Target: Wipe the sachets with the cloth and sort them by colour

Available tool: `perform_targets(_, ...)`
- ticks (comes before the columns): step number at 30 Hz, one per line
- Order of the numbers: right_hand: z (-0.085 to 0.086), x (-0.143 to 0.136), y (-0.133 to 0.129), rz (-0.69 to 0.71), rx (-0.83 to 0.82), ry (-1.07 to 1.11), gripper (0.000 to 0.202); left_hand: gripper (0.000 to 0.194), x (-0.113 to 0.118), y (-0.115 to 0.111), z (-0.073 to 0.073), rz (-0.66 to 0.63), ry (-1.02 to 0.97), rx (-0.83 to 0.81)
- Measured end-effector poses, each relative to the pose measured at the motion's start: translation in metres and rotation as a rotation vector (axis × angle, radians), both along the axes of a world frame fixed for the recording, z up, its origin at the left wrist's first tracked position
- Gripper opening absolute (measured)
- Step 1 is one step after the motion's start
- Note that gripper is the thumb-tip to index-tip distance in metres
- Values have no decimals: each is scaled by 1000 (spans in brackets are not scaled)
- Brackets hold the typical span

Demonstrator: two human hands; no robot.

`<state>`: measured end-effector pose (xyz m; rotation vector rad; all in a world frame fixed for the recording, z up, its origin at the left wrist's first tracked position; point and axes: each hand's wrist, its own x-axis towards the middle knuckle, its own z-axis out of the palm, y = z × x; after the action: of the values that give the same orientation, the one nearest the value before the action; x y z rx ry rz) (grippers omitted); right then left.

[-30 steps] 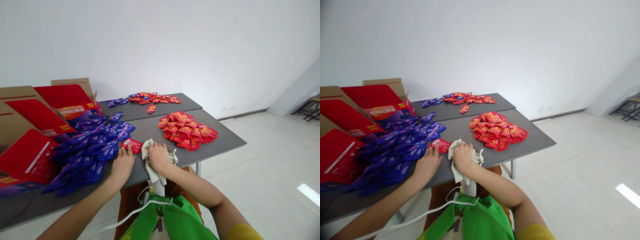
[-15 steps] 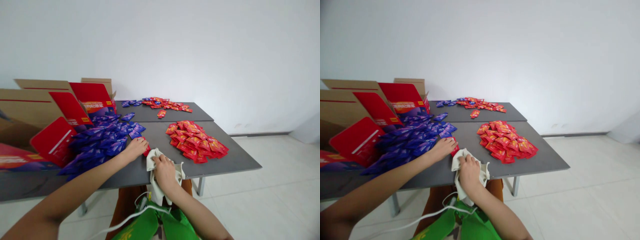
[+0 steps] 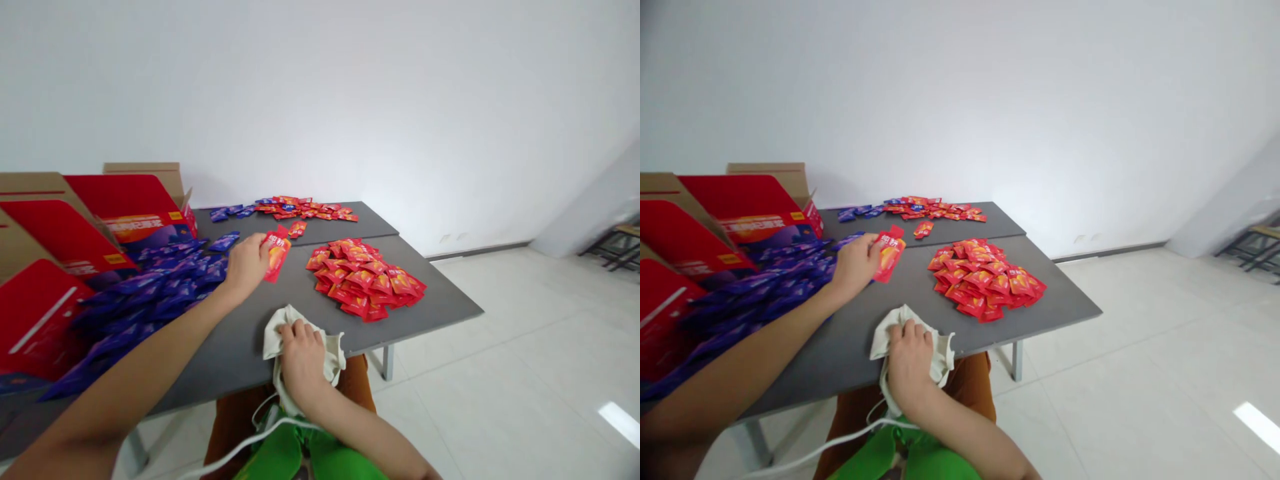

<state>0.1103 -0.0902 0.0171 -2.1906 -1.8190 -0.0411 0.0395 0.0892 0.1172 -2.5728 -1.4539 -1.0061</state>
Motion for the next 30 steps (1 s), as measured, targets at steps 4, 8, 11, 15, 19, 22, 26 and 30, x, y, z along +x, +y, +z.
perform_targets(4,-3,-7,-1,25,29,44,26,37,81,7,7,-94,-40,-261)
perform_targets(8,-4,-2,-1,16,46,85,22,32,168,-6,0,-153,34,-393)
perform_targets(11,-4,-1,-1,-19,43,113,20,34,215,-23,-12,-183,160,-297)
perform_targets(15,-4,-4,2,-66,9,113,22,28,251,-20,-25,-215,359,-305)
perform_targets(19,-4,-4,5,-67,-14,104,23,31,257,28,-19,-179,308,-256)
perform_targets(22,-2,0,6,-68,-38,111,24,41,239,82,-15,-38,210,-249)
perform_targets(26,3,6,6,-72,-71,145,23,57,200,148,-34,195,137,-371)
perform_targets(30,1,8,9,-51,-95,169,21,76,177,190,-71,280,121,-445)
